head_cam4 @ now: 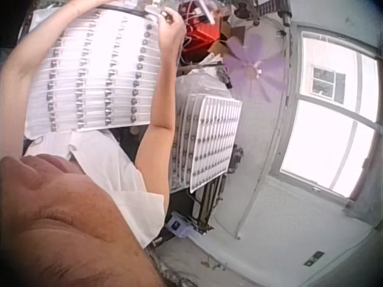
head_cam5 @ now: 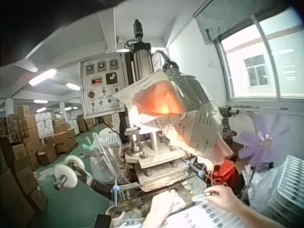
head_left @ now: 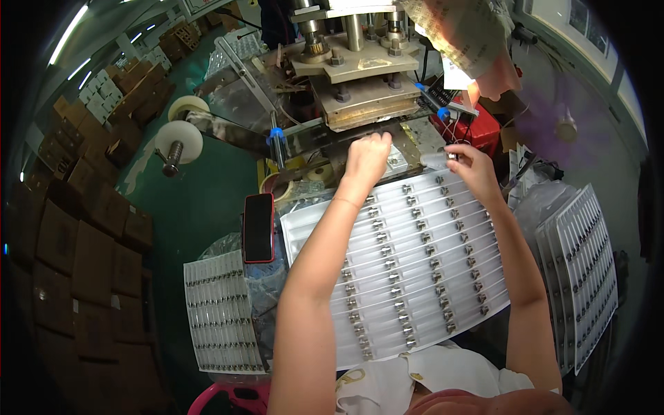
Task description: The person operates a manual press machine in a factory setting. They repeatedly pick up small metal components from a white tray, place them into the machine's die, and press down on a lever to process the items. The person then removes the processed components and places them back into the tray.
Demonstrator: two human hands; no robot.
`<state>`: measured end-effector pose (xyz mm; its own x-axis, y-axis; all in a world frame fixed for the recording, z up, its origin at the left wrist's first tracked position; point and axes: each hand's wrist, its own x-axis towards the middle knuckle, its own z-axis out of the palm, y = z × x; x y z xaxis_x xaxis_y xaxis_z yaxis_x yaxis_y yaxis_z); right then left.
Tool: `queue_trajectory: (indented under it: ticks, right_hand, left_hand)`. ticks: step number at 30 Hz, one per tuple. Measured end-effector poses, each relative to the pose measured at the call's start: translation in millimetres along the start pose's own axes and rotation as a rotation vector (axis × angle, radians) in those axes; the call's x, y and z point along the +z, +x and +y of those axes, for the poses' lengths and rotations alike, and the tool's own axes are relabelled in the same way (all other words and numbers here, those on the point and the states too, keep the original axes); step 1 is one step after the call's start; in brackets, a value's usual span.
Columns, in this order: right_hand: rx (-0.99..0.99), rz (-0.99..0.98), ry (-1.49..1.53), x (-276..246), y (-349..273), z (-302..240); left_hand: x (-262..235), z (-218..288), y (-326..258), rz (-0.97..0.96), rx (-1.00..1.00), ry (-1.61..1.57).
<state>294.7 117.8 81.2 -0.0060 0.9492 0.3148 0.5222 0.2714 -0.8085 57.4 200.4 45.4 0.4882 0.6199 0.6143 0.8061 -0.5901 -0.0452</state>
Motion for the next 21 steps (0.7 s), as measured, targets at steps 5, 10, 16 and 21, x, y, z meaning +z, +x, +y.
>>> queue_trajectory:
  ticks: [5, 10, 16, 21]
  right_hand:
    - [-0.435, 0.172, -0.078, 48.3, 30.3, -20.6]
    - [-0.653, 0.174, -0.413, 99.5, 41.6, -11.3]
    - [-0.259, 0.002, -0.263, 114.0, 55.2, -9.9]
    - [-0.205, -0.101, -0.26, 109.9, 61.8, 2.5]
  left_hand:
    - [-59.4, 32.8, -36.8, 0.199, -0.033, -0.283]
    - [-111.2, 61.6, -153.2, 0.016, -0.408, -0.699]
    - [-124.0, 72.7, -207.1, -0.012, -0.537, -0.626]
    - [-121.2, 69.1, -198.7, -0.091, -0.58, -0.633]
